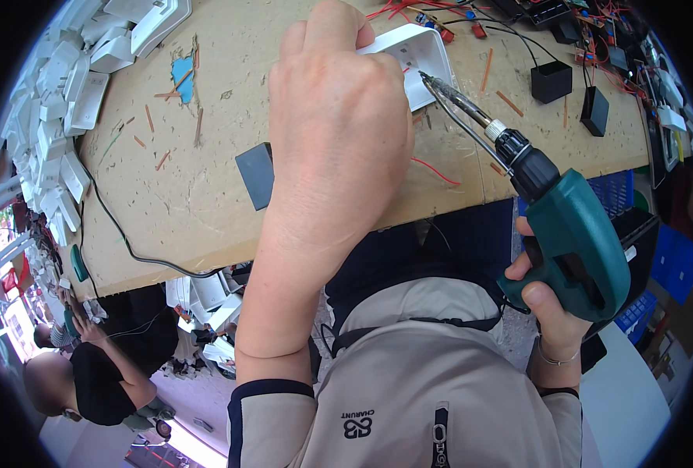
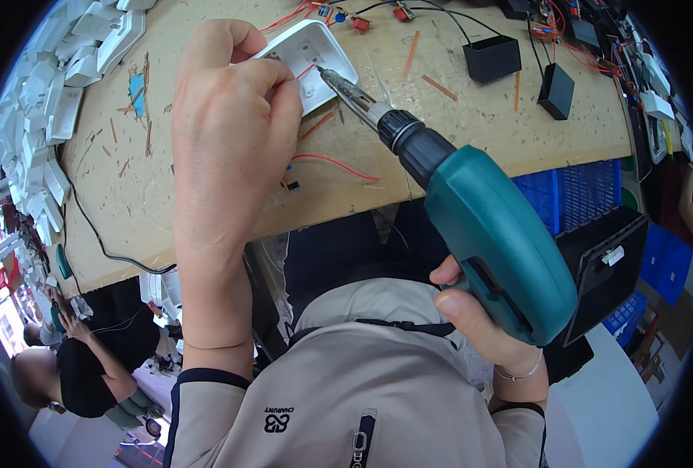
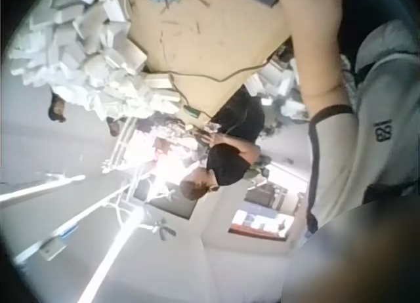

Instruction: Soldering electrical wires into small white plastic boxes at a production workstation.

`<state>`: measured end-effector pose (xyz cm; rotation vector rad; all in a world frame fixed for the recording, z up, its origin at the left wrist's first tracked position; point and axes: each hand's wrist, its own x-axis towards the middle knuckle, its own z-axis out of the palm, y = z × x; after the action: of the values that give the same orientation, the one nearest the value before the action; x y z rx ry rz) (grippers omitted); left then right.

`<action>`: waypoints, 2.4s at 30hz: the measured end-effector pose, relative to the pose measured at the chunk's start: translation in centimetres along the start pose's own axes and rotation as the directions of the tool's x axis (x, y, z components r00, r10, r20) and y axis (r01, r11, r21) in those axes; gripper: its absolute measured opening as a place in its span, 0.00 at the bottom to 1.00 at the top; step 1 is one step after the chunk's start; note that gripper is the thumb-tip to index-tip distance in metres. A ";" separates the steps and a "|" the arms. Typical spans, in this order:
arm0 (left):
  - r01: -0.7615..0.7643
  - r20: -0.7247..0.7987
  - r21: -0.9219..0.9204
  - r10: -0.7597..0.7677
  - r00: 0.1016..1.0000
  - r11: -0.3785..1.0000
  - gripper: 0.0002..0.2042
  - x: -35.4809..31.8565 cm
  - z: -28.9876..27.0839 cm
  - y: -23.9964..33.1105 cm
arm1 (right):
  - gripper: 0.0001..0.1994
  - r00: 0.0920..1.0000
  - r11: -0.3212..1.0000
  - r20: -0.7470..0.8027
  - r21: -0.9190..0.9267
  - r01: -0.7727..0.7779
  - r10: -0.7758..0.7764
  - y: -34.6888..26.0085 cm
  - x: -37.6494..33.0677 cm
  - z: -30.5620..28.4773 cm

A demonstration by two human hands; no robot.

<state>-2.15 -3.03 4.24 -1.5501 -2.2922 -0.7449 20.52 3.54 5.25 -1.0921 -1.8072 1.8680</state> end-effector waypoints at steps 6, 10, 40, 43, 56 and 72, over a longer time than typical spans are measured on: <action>-0.027 -0.005 0.046 0.027 1.000 0.999 0.04 -0.1 0.1 0.2 | 0.35 0.999 1.000 -0.033 0.019 0.005 -0.005 -0.1 0.2 0.2; 0.066 -0.009 -0.047 -0.067 0.998 0.997 0.04 -0.6 0.4 -0.4 | 0.35 1.000 1.000 -0.026 0.010 0.003 -0.003 -0.3 0.2 0.0; 0.104 -0.406 -0.150 -0.158 0.900 0.983 0.09 -4.0 3.5 1.7 | 0.33 0.985 0.982 -0.018 0.080 0.173 -0.172 1.3 -1.7 -2.9; 0.128 -0.337 -0.140 -0.169 0.926 0.982 0.08 -4.3 3.0 1.3 | 0.32 0.990 0.986 -0.021 0.089 0.139 -0.138 1.3 -1.8 -2.8; 0.187 -0.266 0.053 -0.166 0.949 0.981 0.03 -2.0 2.6 -0.2 | 0.32 0.984 0.983 0.082 -0.078 0.164 -0.157 1.6 -0.4 -1.7; 0.180 -0.289 0.008 -0.170 0.942 0.984 0.02 -1.7 3.6 -0.3 | 0.32 0.983 0.988 0.124 -0.056 0.145 -0.137 1.2 0.9 -1.0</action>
<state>-1.59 -2.46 0.28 -1.1452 -2.2275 -0.9056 20.97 4.71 3.89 -0.8644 -1.9693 1.8382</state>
